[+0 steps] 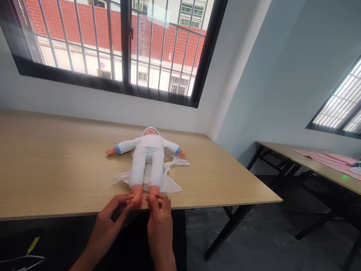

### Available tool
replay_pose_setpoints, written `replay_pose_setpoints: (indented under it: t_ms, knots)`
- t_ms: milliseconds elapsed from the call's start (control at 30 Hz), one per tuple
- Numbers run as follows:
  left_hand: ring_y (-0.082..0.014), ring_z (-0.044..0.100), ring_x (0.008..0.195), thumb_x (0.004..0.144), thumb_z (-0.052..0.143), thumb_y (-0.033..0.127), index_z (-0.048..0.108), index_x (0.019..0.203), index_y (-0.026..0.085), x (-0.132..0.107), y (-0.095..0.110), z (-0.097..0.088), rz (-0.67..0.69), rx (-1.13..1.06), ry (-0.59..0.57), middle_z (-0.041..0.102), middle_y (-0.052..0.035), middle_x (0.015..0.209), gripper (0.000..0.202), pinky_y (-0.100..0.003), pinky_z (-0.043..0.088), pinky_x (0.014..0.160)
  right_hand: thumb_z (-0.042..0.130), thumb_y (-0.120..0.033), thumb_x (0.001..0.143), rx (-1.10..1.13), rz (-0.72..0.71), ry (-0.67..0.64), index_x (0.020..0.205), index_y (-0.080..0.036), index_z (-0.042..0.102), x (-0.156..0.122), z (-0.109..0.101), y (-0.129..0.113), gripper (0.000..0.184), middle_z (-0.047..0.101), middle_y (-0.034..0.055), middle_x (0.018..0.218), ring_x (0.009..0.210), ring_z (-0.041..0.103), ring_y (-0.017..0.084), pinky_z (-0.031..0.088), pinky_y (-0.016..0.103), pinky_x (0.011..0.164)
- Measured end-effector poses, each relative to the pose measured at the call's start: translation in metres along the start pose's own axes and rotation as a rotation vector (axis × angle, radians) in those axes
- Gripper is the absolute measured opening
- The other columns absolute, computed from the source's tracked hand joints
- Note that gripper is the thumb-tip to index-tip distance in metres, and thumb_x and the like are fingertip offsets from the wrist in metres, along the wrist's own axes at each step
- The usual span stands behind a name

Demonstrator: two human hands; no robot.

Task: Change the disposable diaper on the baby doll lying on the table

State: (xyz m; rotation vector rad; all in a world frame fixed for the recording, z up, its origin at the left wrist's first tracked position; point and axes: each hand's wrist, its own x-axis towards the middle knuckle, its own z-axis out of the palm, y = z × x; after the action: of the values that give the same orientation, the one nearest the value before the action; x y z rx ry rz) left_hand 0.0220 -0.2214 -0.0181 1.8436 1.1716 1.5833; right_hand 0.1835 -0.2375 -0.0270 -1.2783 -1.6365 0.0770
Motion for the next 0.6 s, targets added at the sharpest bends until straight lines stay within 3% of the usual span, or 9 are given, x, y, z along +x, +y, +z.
replay_pose_setpoints:
  t_ms: [133,267,367,467,600]
  knots:
    - [-0.0222,0.069,0.097,0.091,0.06,0.04,0.07,0.099,0.026,0.013,-0.003,-0.024,0.053,0.09,-0.038,0.072,-0.0027,0.099,0.019,-0.035,0.056,0.089,0.039,-0.021,0.099,0.04,0.007,0.034,0.117,-0.028,0.064,0.005,-0.014,0.011,0.031,0.058,0.0092,0.112,0.103,0.062,0.021,0.056,0.037,0.088]
    - [-0.0215,0.07,0.094,0.093,0.056,0.039,0.072,0.102,0.028,0.016,-0.008,-0.037,0.104,0.093,-0.184,0.071,-0.0038,0.099,0.022,-0.031,0.059,0.082,0.042,-0.026,0.099,0.037,0.0,-0.012,0.114,-0.028,0.064,0.01,-0.025,0.023,0.027,0.059,0.0088,0.111,0.106,0.061,0.022,0.054,0.039,0.093]
    - [-0.0231,0.069,0.099,0.093,0.053,0.039,0.074,0.1,0.029,0.015,-0.007,-0.034,0.137,0.127,-0.201,0.07,-0.0051,0.102,0.024,-0.034,0.058,0.088,0.042,-0.027,0.099,0.066,0.001,-0.045,0.111,-0.027,0.065,0.011,-0.026,0.023,0.026,0.059,0.009,0.111,0.109,0.06,0.022,0.053,0.04,0.096]
    - [-0.0262,0.064,0.11,0.092,0.052,0.043,0.072,0.098,0.027,0.025,-0.004,-0.023,0.106,0.167,-0.122,0.067,-0.0076,0.108,0.027,-0.042,0.053,0.098,0.045,-0.03,0.098,0.112,-0.008,-0.138,0.112,-0.028,0.064,0.013,-0.027,0.014,0.024,0.059,0.0089,0.117,0.114,0.059,0.022,0.052,0.04,0.099]
    - [-0.0323,0.059,0.119,0.087,0.054,0.055,0.059,0.122,0.017,0.071,-0.013,-0.005,-0.054,0.158,-0.056,0.059,-0.0158,0.124,0.052,-0.051,0.049,0.101,0.055,-0.04,0.093,0.224,-0.012,-0.327,0.117,-0.029,0.063,0.031,-0.031,0.007,0.027,0.055,0.0067,0.133,0.129,0.05,0.022,0.045,0.041,0.108]
